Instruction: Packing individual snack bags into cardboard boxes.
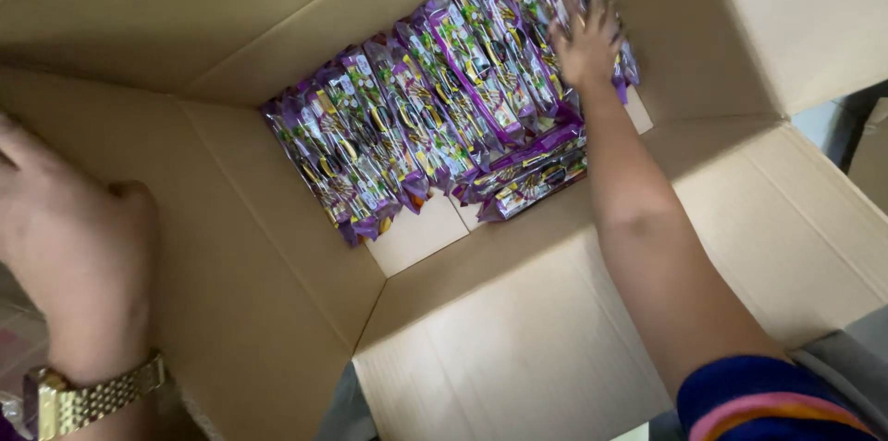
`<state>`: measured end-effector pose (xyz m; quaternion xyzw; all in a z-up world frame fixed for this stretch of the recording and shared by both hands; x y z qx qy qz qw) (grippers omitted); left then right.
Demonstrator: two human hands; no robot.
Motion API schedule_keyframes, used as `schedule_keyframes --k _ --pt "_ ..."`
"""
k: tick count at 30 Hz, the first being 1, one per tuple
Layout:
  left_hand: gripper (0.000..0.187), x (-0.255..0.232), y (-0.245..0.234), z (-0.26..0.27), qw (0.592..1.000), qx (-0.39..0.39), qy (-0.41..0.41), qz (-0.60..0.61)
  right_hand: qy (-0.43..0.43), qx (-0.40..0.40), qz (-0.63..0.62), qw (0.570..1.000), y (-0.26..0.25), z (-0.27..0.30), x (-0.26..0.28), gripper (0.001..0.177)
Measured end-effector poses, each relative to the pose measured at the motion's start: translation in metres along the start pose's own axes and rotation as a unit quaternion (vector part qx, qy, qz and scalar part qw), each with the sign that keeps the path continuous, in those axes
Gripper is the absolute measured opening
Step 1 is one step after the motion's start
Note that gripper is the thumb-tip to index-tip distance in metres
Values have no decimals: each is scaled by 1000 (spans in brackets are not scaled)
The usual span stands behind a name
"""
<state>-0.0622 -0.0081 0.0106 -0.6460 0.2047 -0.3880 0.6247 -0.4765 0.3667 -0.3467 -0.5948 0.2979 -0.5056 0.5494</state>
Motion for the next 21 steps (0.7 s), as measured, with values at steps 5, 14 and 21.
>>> schedule_keyframes --k 5,14,21 --pt "87 -4 -18 5 998 26 -22 59 17 239 12 971 -7 14 18 75" --pt "96 5 1 2 1000 -25 -3 1 -237 63 77 966 17 68 171 81" --pt "63 -16 -24 -3 996 29 -48 68 -226 337 70 911 39 60 166 91"
Point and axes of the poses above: each hand's wrist, its own z-axis away from the middle knuckle, its own y-axis out of the palm, x = y × z, the point moved 3 cm from there along -z, towards the middle knuckle, and after that the axes turned 12 degrees about x, right-handed, at the moved point
